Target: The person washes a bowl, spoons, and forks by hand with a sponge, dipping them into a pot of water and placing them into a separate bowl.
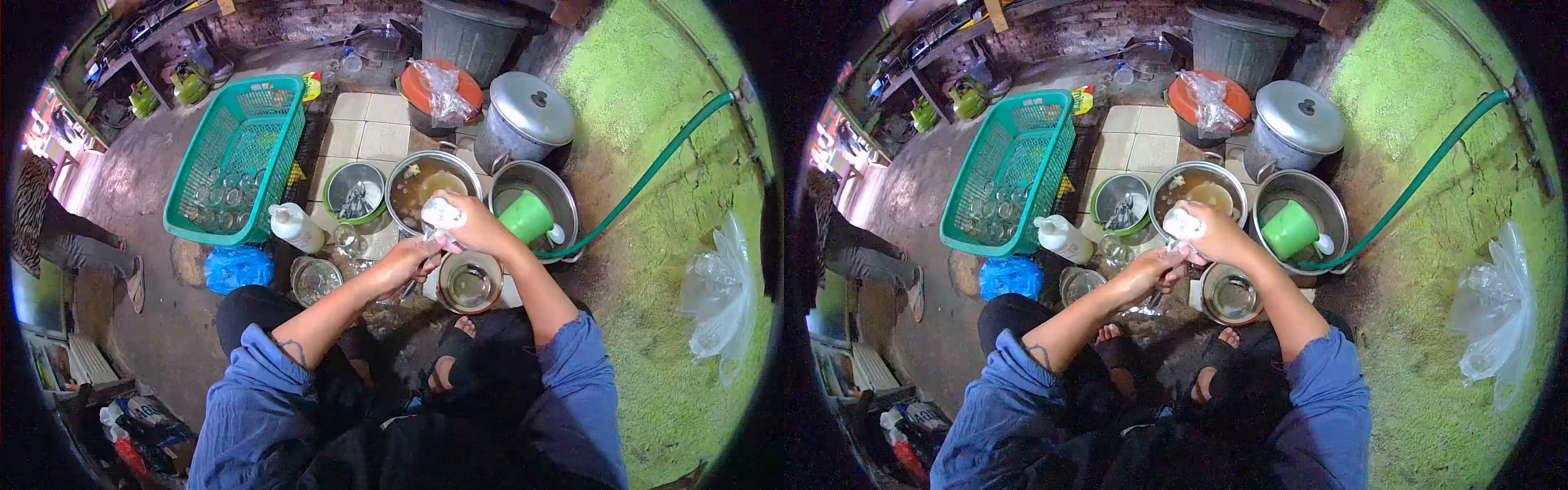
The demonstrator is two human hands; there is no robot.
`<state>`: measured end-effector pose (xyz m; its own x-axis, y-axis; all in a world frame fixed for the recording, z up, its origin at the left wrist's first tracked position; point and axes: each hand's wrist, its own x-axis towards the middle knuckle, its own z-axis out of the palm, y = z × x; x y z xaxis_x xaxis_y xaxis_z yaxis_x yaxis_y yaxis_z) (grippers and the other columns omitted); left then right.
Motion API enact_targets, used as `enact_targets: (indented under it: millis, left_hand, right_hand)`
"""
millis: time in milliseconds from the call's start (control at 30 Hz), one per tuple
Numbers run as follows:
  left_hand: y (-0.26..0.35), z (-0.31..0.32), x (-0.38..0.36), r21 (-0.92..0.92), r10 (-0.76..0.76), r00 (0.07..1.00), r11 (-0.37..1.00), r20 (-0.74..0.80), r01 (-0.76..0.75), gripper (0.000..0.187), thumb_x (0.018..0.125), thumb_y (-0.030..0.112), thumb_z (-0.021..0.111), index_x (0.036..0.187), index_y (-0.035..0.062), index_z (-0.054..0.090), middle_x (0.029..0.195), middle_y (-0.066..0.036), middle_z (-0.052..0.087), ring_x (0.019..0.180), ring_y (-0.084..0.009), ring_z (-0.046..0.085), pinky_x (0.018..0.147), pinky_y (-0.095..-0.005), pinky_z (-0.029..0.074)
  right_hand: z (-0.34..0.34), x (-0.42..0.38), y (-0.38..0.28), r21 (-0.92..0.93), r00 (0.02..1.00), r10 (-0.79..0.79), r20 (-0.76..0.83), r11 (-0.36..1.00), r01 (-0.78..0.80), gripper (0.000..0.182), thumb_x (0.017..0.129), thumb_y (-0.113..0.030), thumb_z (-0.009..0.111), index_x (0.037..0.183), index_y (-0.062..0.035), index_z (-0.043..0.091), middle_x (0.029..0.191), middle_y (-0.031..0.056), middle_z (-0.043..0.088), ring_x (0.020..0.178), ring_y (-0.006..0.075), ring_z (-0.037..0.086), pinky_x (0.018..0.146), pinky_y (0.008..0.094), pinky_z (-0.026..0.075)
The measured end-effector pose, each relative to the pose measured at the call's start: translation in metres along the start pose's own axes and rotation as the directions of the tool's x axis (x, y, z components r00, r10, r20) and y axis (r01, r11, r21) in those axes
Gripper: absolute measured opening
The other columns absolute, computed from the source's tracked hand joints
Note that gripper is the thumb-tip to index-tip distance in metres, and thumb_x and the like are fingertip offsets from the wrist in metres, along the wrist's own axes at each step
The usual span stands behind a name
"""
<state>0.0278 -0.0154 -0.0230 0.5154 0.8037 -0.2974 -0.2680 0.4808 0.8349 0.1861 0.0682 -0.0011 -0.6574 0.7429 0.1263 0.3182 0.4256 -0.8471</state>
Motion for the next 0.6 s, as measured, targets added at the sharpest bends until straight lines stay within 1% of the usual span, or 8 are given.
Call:
enact_targets:
  millis: [67,167,300,333,367,467,533,600]
  left_hand:
    - [0.003,0.003,-0.002,0.141,0.069,0.993,0.988,-0.092,-0.056,0.043,0.096,0.042,0.044,0.106,0.0036,0.061,0.059,0.007,0.036,0.052,-0.0054,0.028,0.048,-0.0226,0.023]
    - [-0.004,-0.008,0.002,0.245,0.064,0.989,0.969,-0.130,-0.030,0.042,0.095,0.042,0.045,0.103,0.0043,0.063,0.062,0.004,0.045,0.051,-0.0053,0.032,0.049,-0.0223,0.026]
    - [-0.011,-0.019,0.005,0.258,0.026,0.992,0.966,-0.124,0.006,0.038,0.095,0.039,0.047,0.096,0.0052,0.064,0.068,0.002,0.052,0.053,-0.0050,0.037,0.050,-0.0211,0.029]
    - [-0.017,-0.023,0.008,0.168,0.016,0.985,0.986,-0.174,0.014,0.036,0.095,0.037,0.047,0.096,0.0050,0.063,0.067,0.003,0.051,0.052,-0.0046,0.036,0.050,-0.0206,0.029]
    - [-0.022,-0.026,0.010,0.077,0.000,0.975,0.997,-0.222,0.018,0.034,0.095,0.035,0.047,0.097,0.0047,0.062,0.066,0.003,0.049,0.052,-0.0043,0.035,0.049,-0.0202,0.028]
    - [0.001,-0.016,0.000,-0.128,-0.062,0.989,0.991,-0.131,0.045,0.030,0.096,0.031,0.046,0.103,0.0043,0.058,0.065,0.005,0.046,0.051,-0.0037,0.033,0.049,-0.0198,0.028]
    - [-0.003,-0.024,0.004,-0.143,-0.078,0.992,0.988,-0.101,0.063,0.029,0.097,0.030,0.045,0.107,0.0048,0.056,0.065,0.006,0.040,0.051,-0.0040,0.028,0.048,-0.0209,0.026]
    - [-0.004,-0.028,0.005,-0.153,-0.135,0.991,0.980,-0.026,0.129,0.032,0.097,0.032,0.043,0.108,0.0044,0.057,0.065,0.007,0.036,0.051,-0.0046,0.025,0.047,-0.0213,0.024]
  right_hand:
    - [-0.005,0.001,-0.008,-0.299,0.995,0.089,0.039,0.951,-0.073,0.026,0.077,-0.014,0.057,0.101,-0.0025,0.058,0.098,0.0193,0.061,0.089,0.0328,0.061,0.076,0.0377,0.047]
    - [0.000,-0.001,-0.003,-0.405,0.997,0.075,-0.013,0.911,-0.074,0.024,0.078,-0.019,0.055,0.093,-0.0015,0.058,0.095,0.0220,0.060,0.085,0.0415,0.057,0.072,0.0446,0.046]
    - [0.013,-0.003,0.009,-0.490,0.981,-0.187,-0.044,0.860,0.142,0.015,0.080,-0.011,0.054,0.092,-0.0017,0.056,0.083,0.0156,0.060,0.069,0.0322,0.061,0.063,0.0388,0.047]
    - [0.015,-0.001,0.010,-0.122,0.997,0.071,0.023,0.990,-0.068,0.015,0.081,-0.007,0.054,0.095,-0.0025,0.054,0.080,0.0109,0.058,0.067,0.0241,0.058,0.061,0.0336,0.045]
    - [0.015,-0.001,0.011,0.236,0.943,0.281,0.179,0.918,-0.319,0.017,0.082,-0.003,0.054,0.098,-0.0032,0.053,0.076,0.0063,0.056,0.065,0.0161,0.056,0.059,0.0284,0.044]
    - [0.005,-0.002,0.010,0.485,0.935,0.228,0.271,0.807,-0.337,0.027,0.081,0.000,0.057,0.107,-0.0049,0.050,0.079,0.0006,0.052,0.068,0.0063,0.049,0.057,0.0201,0.040]
    - [-0.007,-0.003,0.013,0.400,0.926,0.225,0.302,0.852,-0.338,0.036,0.080,-0.006,0.062,0.113,-0.0046,0.048,0.085,0.0038,0.057,0.074,0.0116,0.053,0.064,0.0254,0.044]
    - [-0.013,-0.004,0.026,-0.173,0.971,-0.213,0.108,0.958,0.230,0.038,0.080,-0.010,0.063,0.114,-0.0037,0.048,0.094,0.0073,0.060,0.082,0.0167,0.057,0.074,0.0306,0.046]
